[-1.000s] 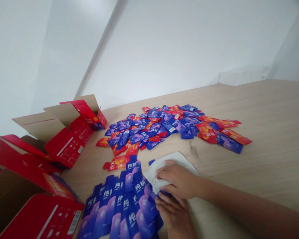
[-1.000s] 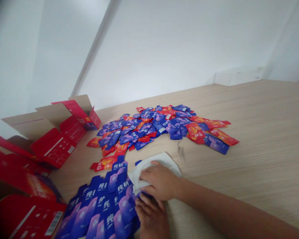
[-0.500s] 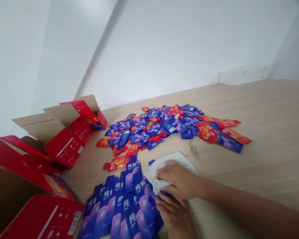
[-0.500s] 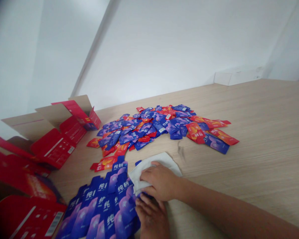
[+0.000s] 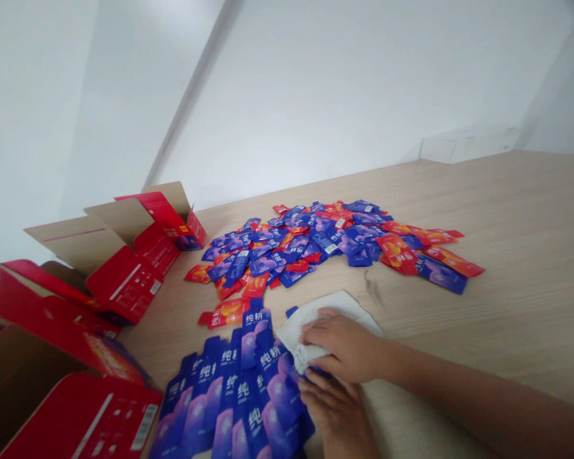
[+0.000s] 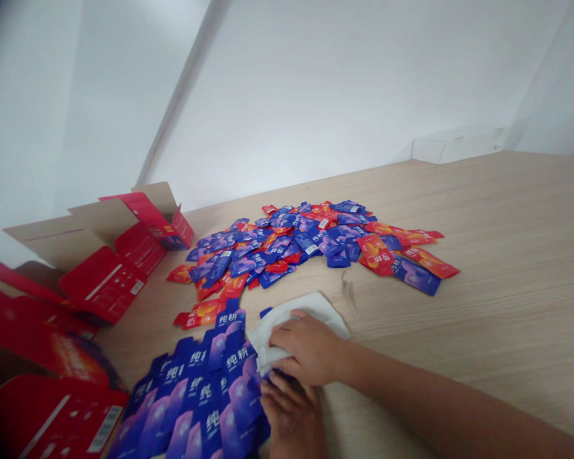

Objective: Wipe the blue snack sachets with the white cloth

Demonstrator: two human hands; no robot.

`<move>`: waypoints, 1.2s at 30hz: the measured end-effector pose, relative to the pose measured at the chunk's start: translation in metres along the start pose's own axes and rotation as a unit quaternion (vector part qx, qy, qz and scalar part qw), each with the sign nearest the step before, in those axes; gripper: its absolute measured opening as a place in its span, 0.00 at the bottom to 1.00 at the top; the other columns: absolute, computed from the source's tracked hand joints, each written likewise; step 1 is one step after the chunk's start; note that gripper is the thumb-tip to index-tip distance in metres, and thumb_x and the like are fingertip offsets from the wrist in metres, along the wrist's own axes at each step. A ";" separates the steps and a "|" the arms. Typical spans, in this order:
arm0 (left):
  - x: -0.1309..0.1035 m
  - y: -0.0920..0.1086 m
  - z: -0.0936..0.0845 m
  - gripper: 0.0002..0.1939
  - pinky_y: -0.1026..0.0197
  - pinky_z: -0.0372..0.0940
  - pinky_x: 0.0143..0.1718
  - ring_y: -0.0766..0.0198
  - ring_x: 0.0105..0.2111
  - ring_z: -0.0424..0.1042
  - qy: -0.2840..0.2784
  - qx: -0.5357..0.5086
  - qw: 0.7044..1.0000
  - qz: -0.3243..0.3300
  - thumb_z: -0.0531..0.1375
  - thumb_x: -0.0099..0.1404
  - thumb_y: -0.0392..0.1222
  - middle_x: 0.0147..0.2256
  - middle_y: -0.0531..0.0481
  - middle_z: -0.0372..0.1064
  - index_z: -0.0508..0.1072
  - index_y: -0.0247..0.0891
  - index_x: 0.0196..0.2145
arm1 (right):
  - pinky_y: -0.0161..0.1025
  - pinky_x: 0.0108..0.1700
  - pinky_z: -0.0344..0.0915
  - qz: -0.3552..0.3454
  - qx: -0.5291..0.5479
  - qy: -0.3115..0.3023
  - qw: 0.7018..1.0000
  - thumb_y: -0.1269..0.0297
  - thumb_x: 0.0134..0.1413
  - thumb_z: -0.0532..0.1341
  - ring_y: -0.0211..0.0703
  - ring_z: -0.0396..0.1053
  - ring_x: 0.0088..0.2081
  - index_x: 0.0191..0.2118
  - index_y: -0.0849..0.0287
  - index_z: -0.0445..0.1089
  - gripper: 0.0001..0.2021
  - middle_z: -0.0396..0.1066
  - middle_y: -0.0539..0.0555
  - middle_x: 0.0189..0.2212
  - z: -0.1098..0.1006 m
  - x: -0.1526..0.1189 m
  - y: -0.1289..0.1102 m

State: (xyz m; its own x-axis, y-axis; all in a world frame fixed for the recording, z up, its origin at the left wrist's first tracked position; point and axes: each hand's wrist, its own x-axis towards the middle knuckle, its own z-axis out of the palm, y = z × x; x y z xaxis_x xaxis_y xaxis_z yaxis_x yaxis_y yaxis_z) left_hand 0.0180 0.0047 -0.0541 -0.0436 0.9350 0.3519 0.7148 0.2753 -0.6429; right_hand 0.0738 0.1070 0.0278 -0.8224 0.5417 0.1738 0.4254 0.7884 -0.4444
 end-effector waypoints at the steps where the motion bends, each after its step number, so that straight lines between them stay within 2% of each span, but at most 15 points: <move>1: 0.000 -0.001 0.000 0.18 0.34 0.59 0.49 0.37 0.43 0.71 0.003 0.001 1.000 0.003 0.59 0.54 0.32 0.43 0.22 0.70 0.74 0.28 0.44 | 0.46 0.57 0.48 -0.002 0.004 0.004 1.000 0.62 0.54 0.57 0.46 0.66 0.47 0.48 0.56 0.67 0.15 0.70 0.55 0.47 0.001 0.000 0.000; 10: 0.000 0.001 0.000 0.17 0.33 0.59 0.49 0.38 0.43 0.71 0.001 0.007 1.000 0.012 0.57 0.55 0.32 0.44 0.24 0.71 0.74 0.29 0.44 | 0.47 0.56 0.49 -0.006 0.010 0.013 1.000 0.61 0.55 0.56 0.47 0.67 0.46 0.48 0.57 0.68 0.15 0.71 0.56 0.46 0.002 0.000 0.002; 13: 0.000 0.000 -0.001 0.17 0.34 0.60 0.49 0.39 0.43 0.71 -0.011 0.004 1.000 -0.004 0.56 0.55 0.30 0.44 0.23 0.70 0.74 0.28 0.44 | 0.48 0.56 0.49 -0.005 0.009 0.010 1.000 0.61 0.55 0.56 0.47 0.67 0.46 0.48 0.57 0.68 0.15 0.71 0.56 0.46 0.002 0.001 0.002; 19: 0.003 -0.014 -0.009 0.17 0.39 0.66 0.44 0.40 0.41 0.73 0.019 -0.005 0.999 0.042 0.54 0.56 0.29 0.41 0.22 0.71 0.74 0.25 0.43 | 0.48 0.56 0.49 -0.007 0.021 0.011 1.000 0.62 0.54 0.57 0.48 0.67 0.46 0.47 0.57 0.68 0.15 0.71 0.57 0.46 0.000 0.001 0.001; 27: 0.002 -0.009 -0.006 0.17 0.37 0.63 0.46 0.40 0.42 0.72 0.003 0.006 1.000 0.019 0.56 0.56 0.30 0.42 0.25 0.72 0.74 0.28 0.43 | 0.48 0.57 0.48 -0.007 0.025 0.015 1.000 0.62 0.54 0.58 0.48 0.67 0.46 0.47 0.57 0.68 0.15 0.71 0.57 0.45 0.001 0.000 0.001; 32: 0.002 -0.011 -0.007 0.17 0.39 0.65 0.45 0.41 0.41 0.72 0.009 -0.001 0.999 0.040 0.55 0.57 0.31 0.42 0.24 0.71 0.73 0.26 0.44 | 0.47 0.57 0.48 -0.008 0.022 0.013 1.000 0.62 0.54 0.58 0.47 0.67 0.47 0.47 0.57 0.68 0.15 0.71 0.56 0.45 0.000 0.001 0.001; 36: 0.002 -0.010 -0.008 0.17 0.37 0.63 0.46 0.40 0.42 0.72 -0.003 0.002 1.000 0.011 0.56 0.56 0.30 0.43 0.25 0.71 0.74 0.27 0.43 | 0.48 0.57 0.47 -0.001 0.028 0.013 1.000 0.62 0.54 0.58 0.47 0.67 0.46 0.48 0.57 0.67 0.15 0.71 0.56 0.45 0.001 0.001 0.001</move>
State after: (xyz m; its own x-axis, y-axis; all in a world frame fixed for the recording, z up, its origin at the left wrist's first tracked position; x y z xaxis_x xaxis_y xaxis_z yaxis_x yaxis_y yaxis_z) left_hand 0.0162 0.0023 -0.0416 -0.0323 0.9420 0.3340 0.7124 0.2561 -0.6533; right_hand 0.0733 0.1078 0.0270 -0.8128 0.5480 0.1976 0.4010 0.7724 -0.4926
